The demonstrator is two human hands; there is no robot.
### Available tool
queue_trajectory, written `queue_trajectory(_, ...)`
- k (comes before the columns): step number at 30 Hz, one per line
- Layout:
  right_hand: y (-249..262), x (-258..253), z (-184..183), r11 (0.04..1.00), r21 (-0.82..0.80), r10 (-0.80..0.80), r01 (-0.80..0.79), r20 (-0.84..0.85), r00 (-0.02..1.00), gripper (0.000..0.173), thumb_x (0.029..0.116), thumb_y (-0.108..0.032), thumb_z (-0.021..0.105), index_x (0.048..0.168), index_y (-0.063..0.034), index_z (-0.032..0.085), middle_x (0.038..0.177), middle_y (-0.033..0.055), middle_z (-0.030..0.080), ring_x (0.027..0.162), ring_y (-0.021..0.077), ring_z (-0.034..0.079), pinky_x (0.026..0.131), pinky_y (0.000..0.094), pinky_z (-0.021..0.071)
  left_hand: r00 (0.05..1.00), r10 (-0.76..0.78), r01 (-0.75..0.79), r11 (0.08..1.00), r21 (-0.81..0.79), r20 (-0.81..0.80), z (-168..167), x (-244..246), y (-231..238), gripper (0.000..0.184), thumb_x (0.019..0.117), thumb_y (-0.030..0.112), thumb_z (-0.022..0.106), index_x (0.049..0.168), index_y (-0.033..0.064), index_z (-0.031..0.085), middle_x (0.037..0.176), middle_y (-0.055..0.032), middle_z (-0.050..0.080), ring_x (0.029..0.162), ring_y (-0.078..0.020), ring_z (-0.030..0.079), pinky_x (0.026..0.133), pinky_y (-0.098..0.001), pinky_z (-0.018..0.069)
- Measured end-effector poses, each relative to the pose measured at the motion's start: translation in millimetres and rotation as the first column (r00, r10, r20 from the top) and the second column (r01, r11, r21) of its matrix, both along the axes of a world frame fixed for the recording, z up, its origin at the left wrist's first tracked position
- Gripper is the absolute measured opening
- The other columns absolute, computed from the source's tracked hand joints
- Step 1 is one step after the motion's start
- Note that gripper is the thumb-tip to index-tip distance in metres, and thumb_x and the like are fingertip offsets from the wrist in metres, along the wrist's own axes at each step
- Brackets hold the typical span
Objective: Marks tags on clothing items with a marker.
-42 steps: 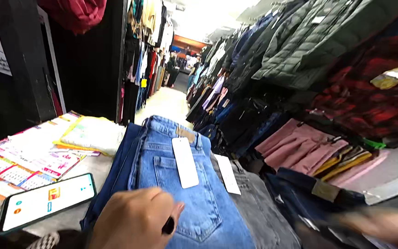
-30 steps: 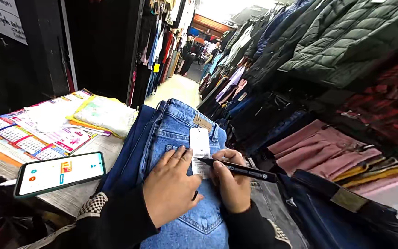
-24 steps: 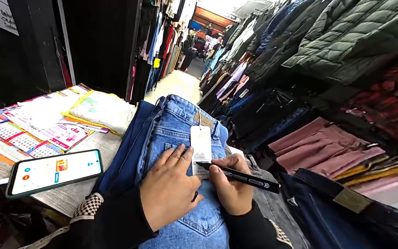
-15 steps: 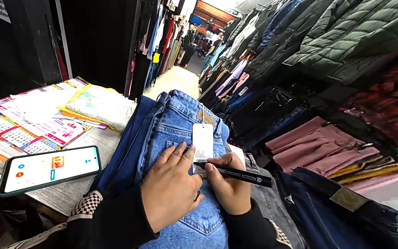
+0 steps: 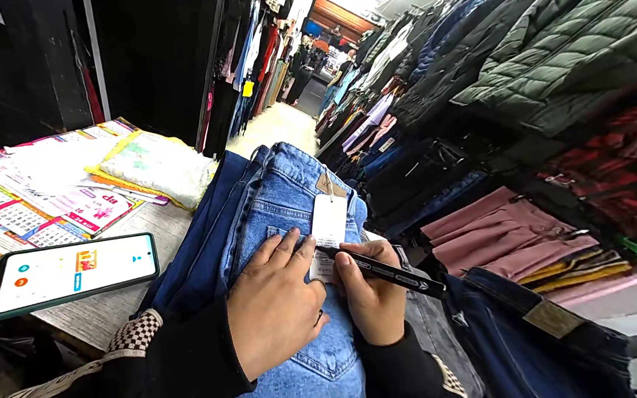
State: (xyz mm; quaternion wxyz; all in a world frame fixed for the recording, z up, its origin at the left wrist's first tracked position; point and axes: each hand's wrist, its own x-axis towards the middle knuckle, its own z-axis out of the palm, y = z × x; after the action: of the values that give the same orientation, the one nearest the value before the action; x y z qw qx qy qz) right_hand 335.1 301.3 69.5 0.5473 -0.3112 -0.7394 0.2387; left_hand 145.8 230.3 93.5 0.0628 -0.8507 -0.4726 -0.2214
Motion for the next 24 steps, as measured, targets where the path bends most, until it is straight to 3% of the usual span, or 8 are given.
queue_trajectory(5,-0.2,-2.3,1.5,1.000,-0.014,-0.017,0.017,-0.031,0.999,0.016,0.0979,-0.021,0.065,0.111,-0.0155,0.058,0.072,0.0009,0.063,0.050,0.0097,0.058,0.046,0.0236,0.0516,1.000,0.001,-0.001,1.000,0.011,0.007,-0.7,0.2,0.0,0.040,0.0987,0.053,0.052,0.116,0.0269,0.077,0.155,-0.0173,0.048,0.150,-0.0383,0.035,0.119,-0.0583,0.0298)
queue_trajectory(12,-1.0,3.3,-2.1,0.999,0.038,0.024,-0.025,0.044,0.999,0.012,0.0933,-0.019,0.066,0.102,-0.0164,0.058,0.073,-0.0035,0.062,0.051,0.0060,0.056,0.046,0.0223,0.0503,1.000,0.006,-0.006,1.000,0.018,-0.001,-0.6,-0.1,-0.5,0.039,0.0977,0.053,0.054,0.117,0.0270,0.076,0.153,-0.0168,0.051,0.149,-0.0377,0.037,0.118,-0.0576,0.0315)
queue_trajectory(19,-1.6,-1.0,0.5,0.999,0.024,-0.027,0.027,-0.008,1.000,0.018,0.0972,-0.020,0.066,0.113,-0.0136,0.059,0.076,0.0010,0.064,0.054,0.0103,0.060,0.048,0.0246,0.0538,1.000,-0.002,0.002,1.000,0.007,0.012,-0.5,-0.2,-0.2,0.039,0.0983,0.053,0.053,0.116,0.0267,0.077,0.155,-0.0165,0.049,0.150,-0.0376,0.036,0.119,-0.0574,0.0302)
queue_trajectory(24,-1.4,3.7,-2.9,0.997,0.067,-0.035,0.033,0.026,0.999,0.009,0.0936,-0.018,0.065,0.101,-0.0162,0.060,0.074,-0.0037,0.062,0.051,0.0060,0.056,0.047,0.0228,0.0504,1.000,0.009,-0.009,1.000,-0.005,-0.012,1.5,-0.7,-0.8,0.040,0.0987,0.054,0.052,0.117,0.0274,0.076,0.155,-0.0162,0.048,0.150,-0.0370,0.035,0.120,-0.0565,0.0297)
